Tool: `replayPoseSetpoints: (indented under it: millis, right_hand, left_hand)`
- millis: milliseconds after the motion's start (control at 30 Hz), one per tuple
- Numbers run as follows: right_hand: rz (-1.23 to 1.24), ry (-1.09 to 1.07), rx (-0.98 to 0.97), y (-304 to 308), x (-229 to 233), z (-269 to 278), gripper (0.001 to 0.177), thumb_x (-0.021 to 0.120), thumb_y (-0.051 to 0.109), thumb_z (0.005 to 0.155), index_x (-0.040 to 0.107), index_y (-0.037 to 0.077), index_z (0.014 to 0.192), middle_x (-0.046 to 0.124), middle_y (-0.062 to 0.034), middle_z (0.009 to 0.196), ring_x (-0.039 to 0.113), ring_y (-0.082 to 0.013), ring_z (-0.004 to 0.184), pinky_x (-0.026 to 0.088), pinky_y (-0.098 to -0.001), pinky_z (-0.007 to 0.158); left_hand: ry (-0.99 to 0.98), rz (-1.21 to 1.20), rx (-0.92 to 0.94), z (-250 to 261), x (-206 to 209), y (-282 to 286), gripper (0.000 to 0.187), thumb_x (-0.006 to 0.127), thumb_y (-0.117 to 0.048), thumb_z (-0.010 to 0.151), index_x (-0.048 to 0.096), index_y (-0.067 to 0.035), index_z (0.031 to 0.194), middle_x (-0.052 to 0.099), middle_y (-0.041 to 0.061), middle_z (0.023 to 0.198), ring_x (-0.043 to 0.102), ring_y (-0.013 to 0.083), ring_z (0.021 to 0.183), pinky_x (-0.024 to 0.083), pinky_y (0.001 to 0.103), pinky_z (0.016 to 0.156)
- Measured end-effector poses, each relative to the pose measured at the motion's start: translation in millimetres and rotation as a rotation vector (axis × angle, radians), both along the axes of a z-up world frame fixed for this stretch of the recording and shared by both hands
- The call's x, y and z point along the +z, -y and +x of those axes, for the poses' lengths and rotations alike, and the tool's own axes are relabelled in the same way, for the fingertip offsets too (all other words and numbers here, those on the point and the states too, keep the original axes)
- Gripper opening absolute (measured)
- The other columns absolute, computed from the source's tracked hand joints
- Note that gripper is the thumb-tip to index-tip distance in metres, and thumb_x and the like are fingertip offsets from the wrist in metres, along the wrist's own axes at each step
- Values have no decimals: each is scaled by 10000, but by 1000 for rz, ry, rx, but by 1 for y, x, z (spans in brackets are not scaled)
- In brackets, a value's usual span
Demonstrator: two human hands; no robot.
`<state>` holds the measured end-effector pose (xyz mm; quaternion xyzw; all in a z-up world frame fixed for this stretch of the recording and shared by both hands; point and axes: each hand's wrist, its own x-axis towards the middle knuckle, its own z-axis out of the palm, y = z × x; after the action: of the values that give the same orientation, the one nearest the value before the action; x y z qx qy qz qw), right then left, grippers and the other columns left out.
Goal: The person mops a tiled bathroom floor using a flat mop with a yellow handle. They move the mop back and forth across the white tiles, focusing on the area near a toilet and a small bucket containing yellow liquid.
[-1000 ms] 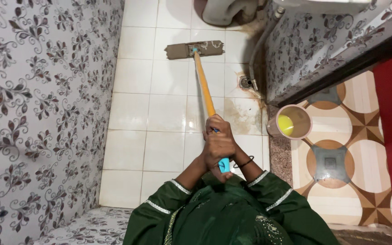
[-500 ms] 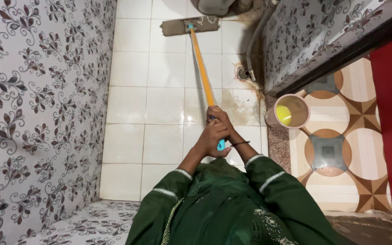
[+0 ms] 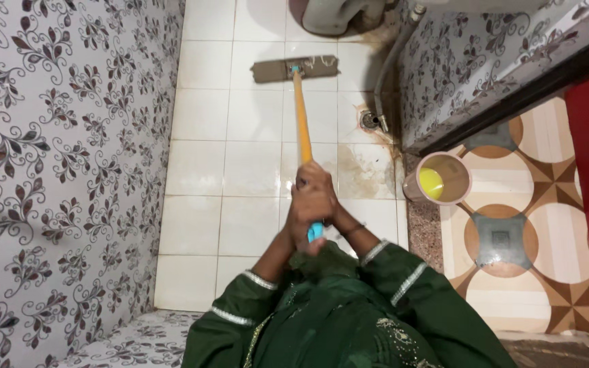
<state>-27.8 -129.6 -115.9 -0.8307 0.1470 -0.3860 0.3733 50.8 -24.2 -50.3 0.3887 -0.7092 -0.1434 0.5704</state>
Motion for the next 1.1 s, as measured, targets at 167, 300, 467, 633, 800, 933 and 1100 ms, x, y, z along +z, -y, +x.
replayPoseSetpoints:
  millis: [167, 300, 467, 633, 800, 933, 1100]
  right_hand:
    - [119, -18, -8, 39, -89, 4, 200, 702, 98, 823, 521, 14, 825, 545, -104, 794, 568, -277, 814, 485, -372, 738]
    - [253, 62, 68, 14, -103, -18, 206, 625, 207, 865, 534, 25, 830, 534, -102, 788, 564, -265, 808, 472, -372, 782]
    - [308, -10, -30, -21, -17, -11, 242, 655, 204, 824, 512, 10, 800, 534, -110, 783, 562, -277, 824, 477, -369, 756]
    - [159, -62, -90, -48, 56, -20, 220, 709, 45, 756, 491, 25, 734, 525, -92, 727, 553, -264, 771, 464, -367, 688]
    - [96, 23, -108, -36, 38, -16, 274, 707, -5, 704, 439, 50, 699, 525, -74, 723, 566, -261, 766, 475, -360, 660]
    - [15, 1, -78, 5, -8, -10, 254, 707, -33, 714, 465, 46, 731, 506, -91, 752, 548, -272, 771, 459, -368, 685]
    - [220, -105, 11, 15, -45, -14, 225, 661, -33, 699, 462, 23, 788, 502, -75, 773, 536, -235, 753, 464, -343, 677]
  left_hand:
    - [295, 193, 277, 7, -74, 8, 384, 704, -302, 675, 680, -80, 989, 601, 198, 1170, 534, 395, 1151, 374, 504, 972]
    - [308, 309, 289, -8, -91, -17, 387, 746, -271, 709, 682, -97, 1049, 576, 183, 1272, 484, 398, 1284, 366, 527, 1035]
    - [122, 122, 240, 1, -20, -41, 282, 676, -307, 759, 679, -78, 925, 646, 153, 1159, 607, 367, 1189, 422, 515, 1057]
    - [-74, -153, -59, -13, 30, -36, 375, 565, -395, 794, 592, -31, 706, 587, 116, 706, 600, 320, 686, 461, 433, 691]
    - [-66, -228, -74, -23, 6, -16, 292, 595, -322, 784, 555, -64, 653, 569, 93, 641, 603, 277, 588, 463, 404, 608]
    - [-11, -176, -4, -14, -41, 16, 252, 594, -314, 715, 549, -72, 660, 529, 97, 651, 553, 302, 608, 431, 422, 618]
    - [8, -6, 25, -16, -91, 17, 191, 549, -233, 722, 528, -44, 713, 534, 121, 707, 546, 347, 689, 430, 436, 696]
